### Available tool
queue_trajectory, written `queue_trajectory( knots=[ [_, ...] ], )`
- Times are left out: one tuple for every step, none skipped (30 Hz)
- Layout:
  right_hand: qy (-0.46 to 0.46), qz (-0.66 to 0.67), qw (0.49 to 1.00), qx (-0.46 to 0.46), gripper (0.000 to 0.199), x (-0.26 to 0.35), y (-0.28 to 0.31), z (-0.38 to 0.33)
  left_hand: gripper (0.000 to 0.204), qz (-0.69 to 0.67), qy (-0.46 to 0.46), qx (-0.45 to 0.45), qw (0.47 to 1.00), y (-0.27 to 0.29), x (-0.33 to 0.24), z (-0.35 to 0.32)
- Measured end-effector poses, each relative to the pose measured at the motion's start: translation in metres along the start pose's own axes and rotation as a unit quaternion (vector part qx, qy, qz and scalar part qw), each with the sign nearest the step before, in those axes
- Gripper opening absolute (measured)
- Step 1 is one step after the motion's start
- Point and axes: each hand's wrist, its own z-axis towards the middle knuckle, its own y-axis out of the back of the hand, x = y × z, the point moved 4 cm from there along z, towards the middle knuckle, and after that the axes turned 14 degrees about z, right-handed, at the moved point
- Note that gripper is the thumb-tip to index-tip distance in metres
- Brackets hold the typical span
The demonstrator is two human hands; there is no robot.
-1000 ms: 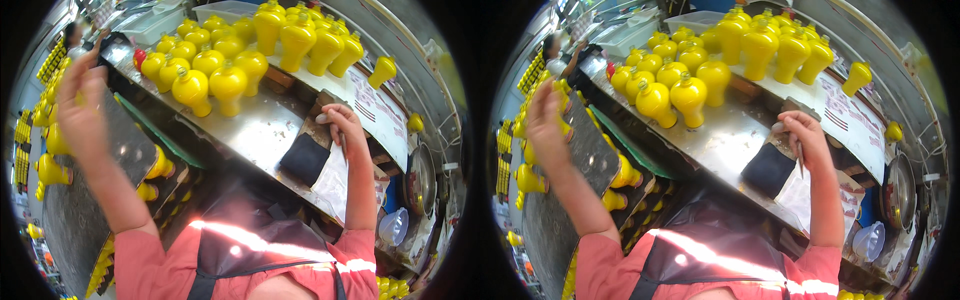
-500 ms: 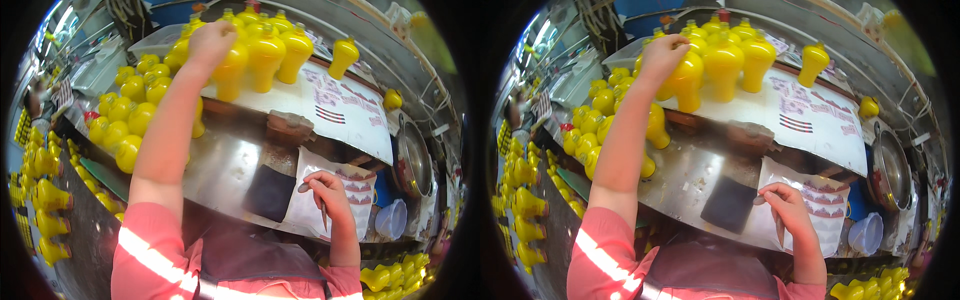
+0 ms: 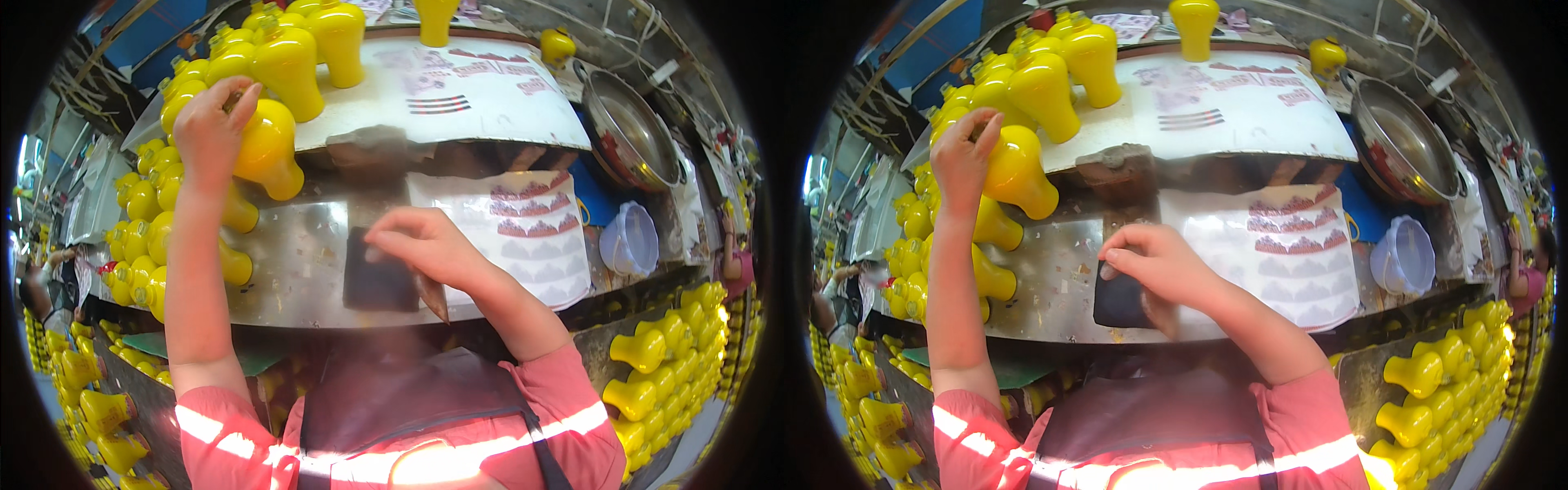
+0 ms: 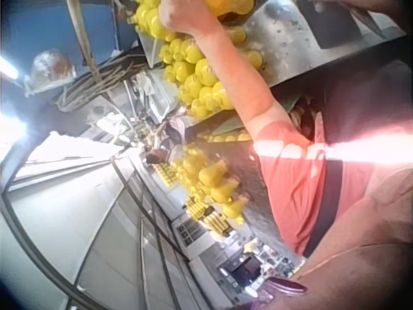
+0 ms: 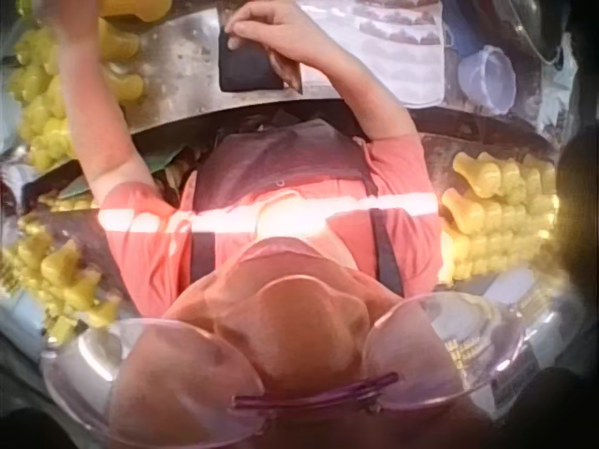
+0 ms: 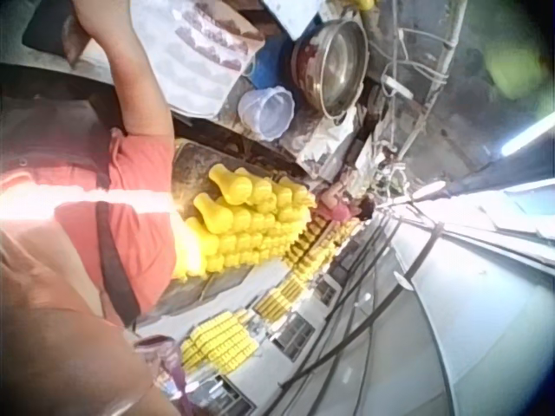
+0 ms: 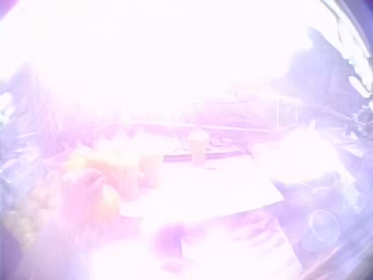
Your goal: The person applies decorative stickers to yellow ceramic vases. They peel stickers from a sheet, align them on the vase body, and smooth them down with fingers. The person handles multiple vases one at a time, rotating each to position the sticker before placing it on the work surface.
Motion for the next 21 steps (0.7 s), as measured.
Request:
queue_trajectory(
  knots=[
    [0.01,-0.004,1.0,-0.002,0.02,-0.001,-0.003,0.0,0.011,-0.001,0.036,0.035,0.999,0.001,-0.004,-0.006],
    [0.018,-0.007,1.0,-0.005,0.02,-0.001,-0.004,-0.002,0.01,-0.03,0.031,0.023,0.999,0.007,-0.013,-0.01],
    [0.077,-0.025,0.997,-0.009,0.022,0.003,-0.007,-0.001,0.01,-0.054,0.047,0.026,0.997,0.014,-0.02,-0.014],
    [0.108,-0.059,0.992,-0.034,0.022,0.006,-0.007,-0.004,0.01,-0.066,0.083,0.047,0.993,0.02,-0.027,-0.018],
    [0.096,-0.103,0.987,-0.075,0.023,0.006,-0.005,-0.007,0.01,-0.12,0.107,0.051,0.986,0.029,-0.035,-0.021],
    [0.082,-0.148,0.979,-0.113,0.024,0.007,-0.003,-0.01,0.01,-0.16,0.153,0.071,0.973,0.036,-0.041,-0.022],
    [0.128,-0.182,0.967,-0.123,0.03,0.011,-0.005,-0.013,0.012,-0.236,0.175,0.088,0.952,0.042,-0.048,-0.022],
    [0.196,-0.22,0.948,-0.117,0.05,0.017,-0.009,-0.014,0.014,-0.284,0.198,0.105,0.932,0.043,-0.055,-0.021],
    [0.173,-0.231,0.952,-0.102,0.064,0.016,-0.011,-0.018,0.015,-0.277,0.218,0.154,0.923,0.038,-0.063,-0.024],
    [0.143,-0.238,0.954,-0.11,0.074,0.013,-0.01,-0.016,0.016,-0.305,0.188,0.166,0.919,0.034,-0.072,-0.025],
    [0.113,-0.246,0.956,-0.117,0.084,0.01,-0.008,-0.017,0.018,-0.299,0.205,0.209,0.908,0.02,-0.08,-0.032],
    [0.102,-0.249,0.953,-0.14,0.091,0.007,-0.005,-0.014,0.019,-0.337,0.172,0.215,0.9,0.004,-0.09,-0.037],
    [0.119,-0.252,0.949,-0.151,0.097,0.005,-0.002,-0.011,0.022,-0.3,0.185,0.251,0.901,-0.017,-0.094,-0.044],
    [0.076,-0.21,0.961,-0.164,0.099,-0.004,0.003,-0.005,0.028,-0.282,0.217,0.305,0.883,-0.037,-0.096,-0.056],
    [0.062,-0.168,0.97,-0.163,0.1,-0.011,0.008,0.004,0.028,-0.33,0.254,0.317,0.852,-0.046,-0.087,-0.065],
    [0.028,-0.131,0.976,-0.173,0.101,-0.021,0.015,0.012,0.031,-0.361,0.304,0.341,0.813,-0.057,-0.081,-0.075],
    [0.013,-0.092,0.979,-0.182,0.098,-0.031,0.018,0.015,0.033,-0.381,0.297,0.31,0.819,-0.059,-0.084,-0.09],
    [0.032,-0.07,0.981,-0.179,0.097,-0.038,0.02,0.02,0.037,-0.406,0.284,0.272,0.825,-0.055,-0.09,-0.108],
    [0.028,-0.052,0.98,-0.19,0.096,-0.047,0.021,0.023,0.047,-0.273,0.151,0.303,0.901,-0.051,-0.1,-0.122],
    [-0.003,-0.043,0.977,-0.209,0.095,-0.057,0.026,0.024,0.061,-0.283,0.156,0.3,0.897,-0.048,-0.111,-0.141],
    [0.058,-0.088,0.971,-0.216,0.085,-0.059,0.028,0.021,0.077,-0.27,0.177,0.297,0.899,-0.042,-0.119,-0.16]
  ],
)
